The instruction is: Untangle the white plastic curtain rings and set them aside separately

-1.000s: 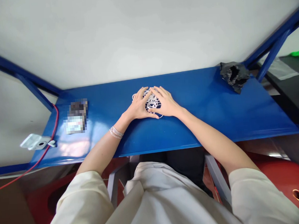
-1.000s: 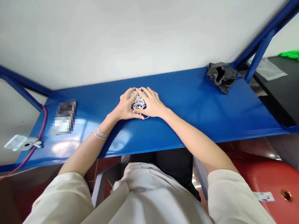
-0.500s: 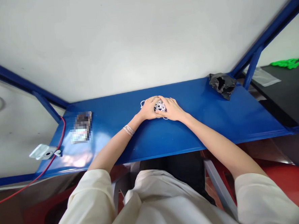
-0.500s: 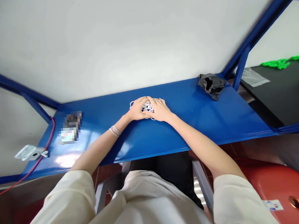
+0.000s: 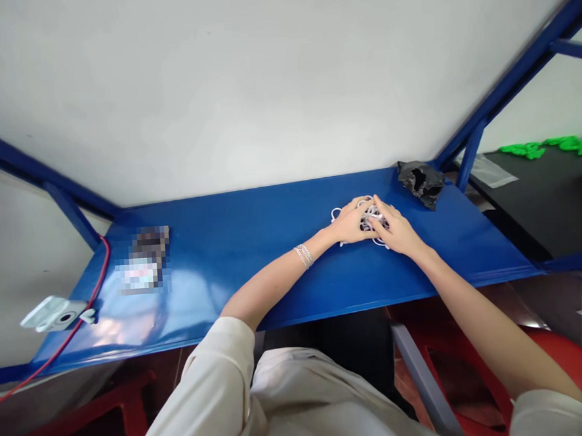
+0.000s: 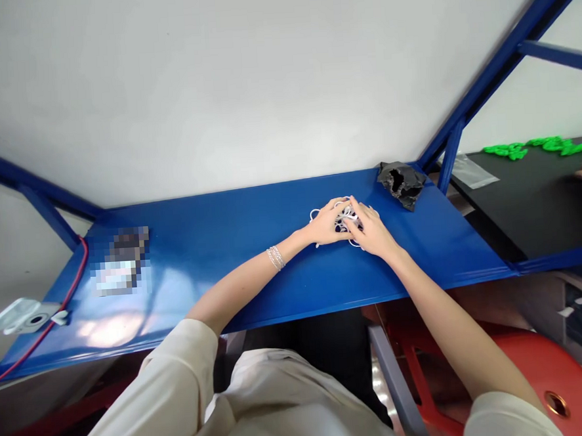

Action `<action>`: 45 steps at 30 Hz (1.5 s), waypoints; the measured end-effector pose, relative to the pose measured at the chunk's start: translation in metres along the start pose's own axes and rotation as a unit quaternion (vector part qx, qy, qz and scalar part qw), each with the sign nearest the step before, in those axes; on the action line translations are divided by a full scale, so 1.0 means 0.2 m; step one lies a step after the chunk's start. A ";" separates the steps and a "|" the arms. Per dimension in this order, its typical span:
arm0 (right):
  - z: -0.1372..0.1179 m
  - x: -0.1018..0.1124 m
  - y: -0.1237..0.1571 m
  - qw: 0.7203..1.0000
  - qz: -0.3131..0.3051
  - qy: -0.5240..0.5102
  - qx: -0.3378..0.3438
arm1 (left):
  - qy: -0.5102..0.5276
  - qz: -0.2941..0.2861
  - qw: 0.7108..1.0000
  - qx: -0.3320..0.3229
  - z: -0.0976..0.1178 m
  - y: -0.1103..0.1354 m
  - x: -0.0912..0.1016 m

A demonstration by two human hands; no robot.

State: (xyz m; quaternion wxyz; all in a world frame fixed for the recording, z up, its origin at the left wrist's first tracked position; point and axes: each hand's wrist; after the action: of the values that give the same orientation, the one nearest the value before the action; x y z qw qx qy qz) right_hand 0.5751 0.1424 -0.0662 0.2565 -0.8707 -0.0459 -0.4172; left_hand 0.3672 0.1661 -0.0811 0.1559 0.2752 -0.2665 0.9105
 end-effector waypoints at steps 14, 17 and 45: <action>0.01 0.16 -0.02 0.997 0.066 -0.040 -0.026 | -0.001 0.041 0.999 0.015 0.07 0.32 0.52; -0.14 0.18 -0.09 0.995 0.064 -0.071 -0.010 | -0.006 0.090 0.994 0.054 0.10 0.50 0.62; -0.79 -0.55 -0.20 0.880 -0.178 -0.434 -0.079 | 0.393 0.154 0.862 0.280 0.03 0.74 0.71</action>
State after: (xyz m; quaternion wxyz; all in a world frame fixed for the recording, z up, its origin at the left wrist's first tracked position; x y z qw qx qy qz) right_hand 0.3805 0.1151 -0.0510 0.0628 -0.9589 -0.2739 -0.0387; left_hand 0.1926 0.0626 -0.0535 0.0218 -0.1180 0.0435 0.9918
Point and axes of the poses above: each hand's wrist, its own y-axis away from the middle knuckle, its own x-axis out of the back of the hand, z = x × y, and after that the axes turned 10 degrees about z, right-handed
